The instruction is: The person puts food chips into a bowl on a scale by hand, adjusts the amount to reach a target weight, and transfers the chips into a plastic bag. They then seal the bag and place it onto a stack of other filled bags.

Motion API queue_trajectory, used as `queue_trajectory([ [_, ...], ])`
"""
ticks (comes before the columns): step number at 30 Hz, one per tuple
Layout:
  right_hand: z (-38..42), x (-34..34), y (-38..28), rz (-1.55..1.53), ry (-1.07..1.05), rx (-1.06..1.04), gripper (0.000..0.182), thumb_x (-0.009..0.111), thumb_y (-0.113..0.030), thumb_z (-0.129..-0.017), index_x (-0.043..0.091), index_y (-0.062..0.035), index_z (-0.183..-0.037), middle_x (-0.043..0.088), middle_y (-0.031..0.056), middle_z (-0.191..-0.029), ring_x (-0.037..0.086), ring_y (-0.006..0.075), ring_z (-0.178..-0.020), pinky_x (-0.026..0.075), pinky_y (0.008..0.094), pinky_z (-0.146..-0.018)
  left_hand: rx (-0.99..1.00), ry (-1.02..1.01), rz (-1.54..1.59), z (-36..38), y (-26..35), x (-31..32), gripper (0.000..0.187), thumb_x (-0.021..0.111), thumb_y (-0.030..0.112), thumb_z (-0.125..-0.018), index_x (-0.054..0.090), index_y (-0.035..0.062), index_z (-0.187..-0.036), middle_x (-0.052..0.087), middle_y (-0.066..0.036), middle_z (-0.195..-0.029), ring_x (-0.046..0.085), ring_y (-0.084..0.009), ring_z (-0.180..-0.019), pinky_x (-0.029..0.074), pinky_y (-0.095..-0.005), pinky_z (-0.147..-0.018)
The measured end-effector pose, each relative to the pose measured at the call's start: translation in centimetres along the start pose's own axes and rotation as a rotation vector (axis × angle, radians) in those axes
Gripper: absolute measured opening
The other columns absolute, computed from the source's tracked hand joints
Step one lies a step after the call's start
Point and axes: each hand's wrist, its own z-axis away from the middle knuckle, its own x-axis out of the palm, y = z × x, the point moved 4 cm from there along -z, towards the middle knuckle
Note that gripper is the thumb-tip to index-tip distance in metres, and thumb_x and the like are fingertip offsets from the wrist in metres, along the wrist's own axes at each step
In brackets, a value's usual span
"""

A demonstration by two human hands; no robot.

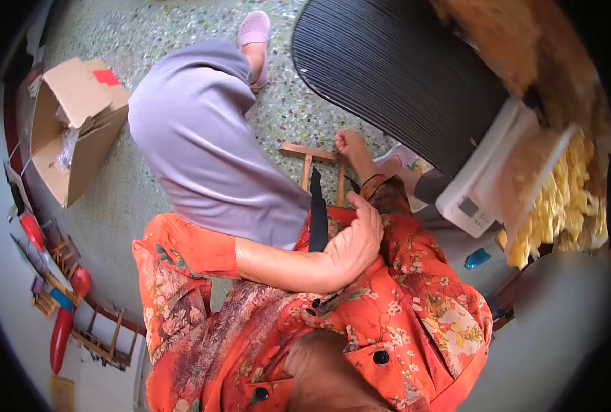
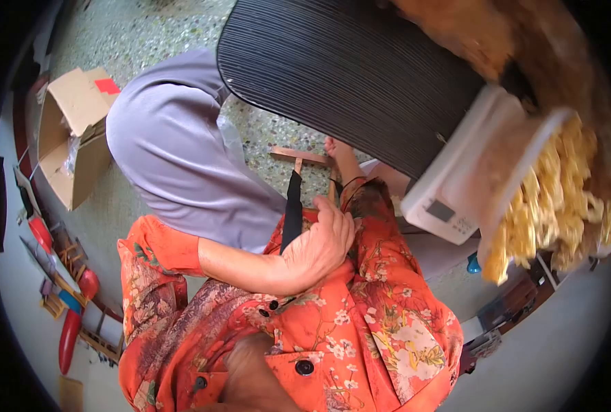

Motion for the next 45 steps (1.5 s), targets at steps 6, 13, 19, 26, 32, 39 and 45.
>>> queue_trajectory([
  [6, -4.2, 7.2, -0.9, -0.173, -0.311, 0.046, 0.009, 0.073, -0.006, -0.084, 0.065, -0.0065, -0.078, 0.067, 0.0059, -0.073, 0.064, 0.0147, -0.062, 0.053, 0.0260, -0.054, -0.007, -0.190, 0.365, -2.1, -2.1, 6.9, 0.017, 0.063, 0.018, -0.086, 0.076, 0.0101, -0.093, 0.074, -0.010, -0.090, 0.072, -0.0289, -0.087, 0.055, -0.0480, -0.072],
  [13, 14.3, 12.0, -14.1, 0.408, -0.575, -0.388, 0.017, 0.076, -0.008, -0.083, 0.072, -0.0002, -0.097, 0.074, 0.0104, -0.084, 0.072, 0.0154, -0.068, 0.060, 0.0258, -0.062, 0.080, -0.397, 0.397, -2.2, -9.1, 15.0, 0.014, 0.064, 0.014, -0.084, 0.072, 0.0058, -0.093, 0.075, -0.018, -0.093, 0.074, -0.0348, -0.093, 0.057, -0.0491, -0.076],
  [19, 31.8, 6.2, -15.7, 0.197, -0.550, -0.665, 0.029, 0.065, -0.010, -0.090, 0.064, 0.0018, -0.117, 0.069, 0.0075, -0.087, 0.071, 0.0132, -0.075, 0.060, 0.0273, -0.065, 0.041, -0.487, 0.373, -2.5, -13.1, 17.1, 0.022, 0.060, 0.020, -0.091, 0.065, 0.0063, -0.108, 0.073, -0.021, -0.107, 0.069, -0.0395, -0.104, 0.053, -0.0524, -0.084],
  [26, 35.7, 7.6, -14.5, -0.183, -0.690, -0.819, 0.027, 0.066, -0.023, -0.093, 0.062, -0.0017, -0.109, 0.066, 0.0059, -0.087, 0.069, 0.0134, -0.072, 0.055, 0.0253, -0.056, -0.131, -0.431, 0.429, -0.6, -17.1, 17.5, 0.031, 0.058, 0.024, -0.095, 0.065, -0.0013, -0.111, 0.072, -0.024, -0.108, 0.068, -0.0428, -0.105, 0.052, -0.0512, -0.089],
  [32, 37.3, 7.8, -18.6, -0.332, -0.770, -1.003, 0.030, 0.059, -0.035, -0.105, 0.066, -0.0073, -0.094, 0.053, -0.0054, -0.066, 0.041, 0.0015, -0.050, 0.029, 0.0197, -0.044, -0.052, -0.269, 0.415, -1.3, -17.3, 20.2, 0.030, 0.052, 0.018, -0.096, 0.065, 0.0009, -0.116, 0.072, -0.025, -0.108, 0.069, -0.0435, -0.101, 0.054, -0.0497, -0.083],
  [39, 38.9, 3.7, -24.3, -0.667, -0.750, -1.031, 0.024, 0.050, -0.022, -0.106, 0.062, -0.0019, -0.106, 0.053, -0.0002, -0.066, 0.040, 0.0062, -0.045, 0.030, 0.0220, -0.039, -0.034, 0.212, 0.445, -0.6, -12.8, 8.2, 0.024, 0.068, 0.011, -0.091, 0.065, 0.0044, -0.113, 0.069, -0.018, -0.101, 0.069, -0.0383, -0.093, 0.055, -0.0469, -0.077],
  [45, 43.8, 0.9, -28.3, -0.480, -0.367, -1.336, 0.029, 0.056, -0.032, -0.106, 0.066, -0.0047, -0.105, 0.052, -0.0027, -0.069, 0.038, 0.0025, -0.050, 0.026, 0.0195, -0.043, 0.002, 0.804, 0.468, 1.6, -11.9, -2.4, 0.014, 0.074, 0.004, -0.086, 0.067, 0.0052, -0.098, 0.065, -0.011, -0.088, 0.067, -0.0291, -0.075, 0.055, -0.0386, -0.063],
])
